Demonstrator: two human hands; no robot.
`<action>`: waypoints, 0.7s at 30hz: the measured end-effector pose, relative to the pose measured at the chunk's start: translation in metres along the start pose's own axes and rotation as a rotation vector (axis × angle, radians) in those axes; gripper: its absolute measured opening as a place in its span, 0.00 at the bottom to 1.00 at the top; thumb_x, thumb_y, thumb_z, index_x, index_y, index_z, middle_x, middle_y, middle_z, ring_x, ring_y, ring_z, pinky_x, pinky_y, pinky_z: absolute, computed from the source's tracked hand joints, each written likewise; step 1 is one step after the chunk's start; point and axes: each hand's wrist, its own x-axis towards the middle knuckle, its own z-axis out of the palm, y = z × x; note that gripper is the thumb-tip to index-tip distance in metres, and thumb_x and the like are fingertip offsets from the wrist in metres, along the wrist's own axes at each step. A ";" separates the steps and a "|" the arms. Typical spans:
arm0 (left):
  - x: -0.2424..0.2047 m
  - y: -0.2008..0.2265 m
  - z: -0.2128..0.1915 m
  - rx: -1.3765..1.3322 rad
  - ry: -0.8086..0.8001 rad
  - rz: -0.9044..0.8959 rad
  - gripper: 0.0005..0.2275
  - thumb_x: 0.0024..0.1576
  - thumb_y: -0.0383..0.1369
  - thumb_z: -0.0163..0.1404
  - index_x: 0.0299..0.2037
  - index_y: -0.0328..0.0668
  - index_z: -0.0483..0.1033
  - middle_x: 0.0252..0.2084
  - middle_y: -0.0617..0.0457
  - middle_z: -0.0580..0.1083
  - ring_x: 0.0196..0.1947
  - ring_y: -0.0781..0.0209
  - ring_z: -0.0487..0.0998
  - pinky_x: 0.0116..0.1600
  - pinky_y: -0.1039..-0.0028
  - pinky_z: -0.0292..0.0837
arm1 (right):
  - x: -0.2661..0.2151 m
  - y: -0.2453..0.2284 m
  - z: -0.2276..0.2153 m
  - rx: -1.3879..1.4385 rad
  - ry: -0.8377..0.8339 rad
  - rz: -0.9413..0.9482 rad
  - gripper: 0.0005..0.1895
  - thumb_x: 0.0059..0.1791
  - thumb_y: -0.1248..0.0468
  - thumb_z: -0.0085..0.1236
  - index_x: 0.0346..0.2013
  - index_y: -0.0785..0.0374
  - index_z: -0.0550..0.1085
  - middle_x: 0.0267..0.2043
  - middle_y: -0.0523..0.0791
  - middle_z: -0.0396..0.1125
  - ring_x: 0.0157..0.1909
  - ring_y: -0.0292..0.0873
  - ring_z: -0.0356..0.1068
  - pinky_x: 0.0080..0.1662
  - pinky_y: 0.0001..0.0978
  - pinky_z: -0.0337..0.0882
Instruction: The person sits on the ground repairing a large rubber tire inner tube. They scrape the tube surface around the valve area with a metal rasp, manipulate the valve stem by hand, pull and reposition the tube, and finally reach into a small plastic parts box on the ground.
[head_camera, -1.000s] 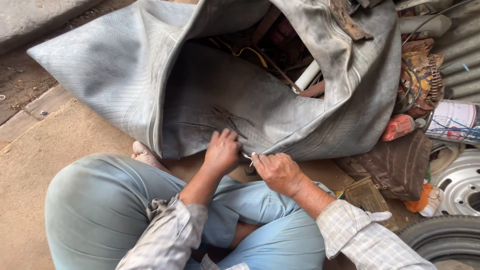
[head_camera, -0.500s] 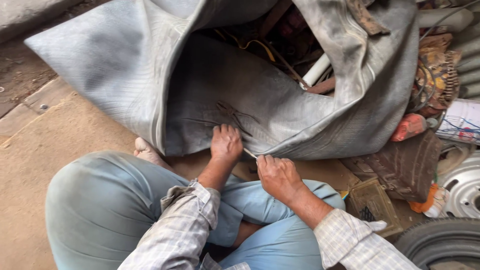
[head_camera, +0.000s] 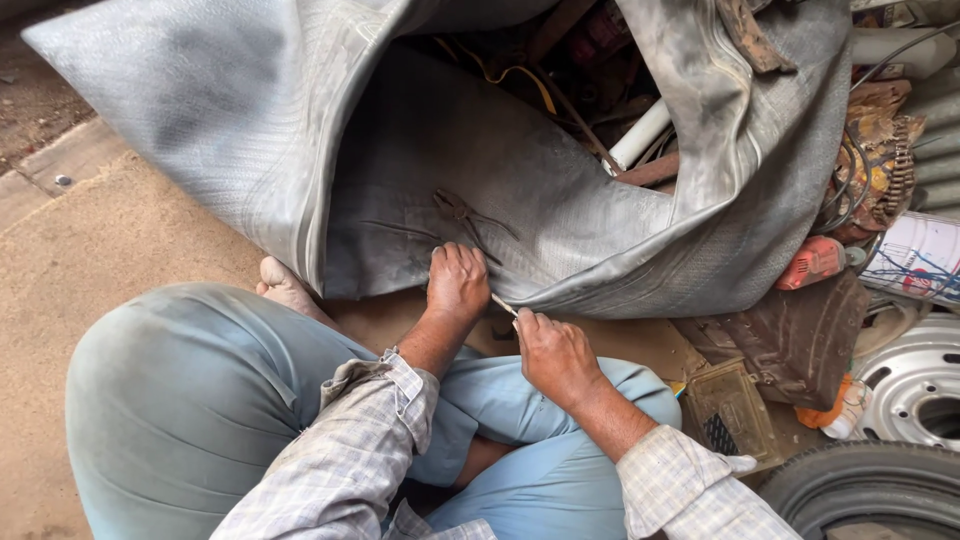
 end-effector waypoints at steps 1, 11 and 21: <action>0.000 0.000 0.000 0.021 0.001 0.012 0.08 0.52 0.34 0.46 0.32 0.39 0.75 0.30 0.45 0.73 0.35 0.52 0.72 0.42 0.62 0.66 | 0.002 -0.001 -0.002 0.017 -0.016 0.010 0.07 0.54 0.64 0.51 0.34 0.64 0.67 0.22 0.50 0.68 0.25 0.53 0.74 0.31 0.46 0.74; -0.001 0.003 0.007 0.047 0.004 0.028 0.08 0.52 0.34 0.47 0.32 0.38 0.76 0.29 0.47 0.73 0.34 0.54 0.72 0.39 0.64 0.66 | 0.006 0.003 0.000 0.033 -0.049 0.023 0.10 0.55 0.63 0.51 0.32 0.64 0.67 0.23 0.50 0.69 0.27 0.54 0.74 0.33 0.48 0.74; -0.002 0.004 0.004 0.070 0.024 0.034 0.09 0.51 0.35 0.47 0.32 0.37 0.76 0.29 0.46 0.73 0.34 0.53 0.72 0.38 0.64 0.66 | 0.008 -0.008 -0.002 0.395 0.040 0.296 0.11 0.53 0.63 0.54 0.29 0.66 0.68 0.24 0.54 0.70 0.30 0.61 0.72 0.34 0.53 0.70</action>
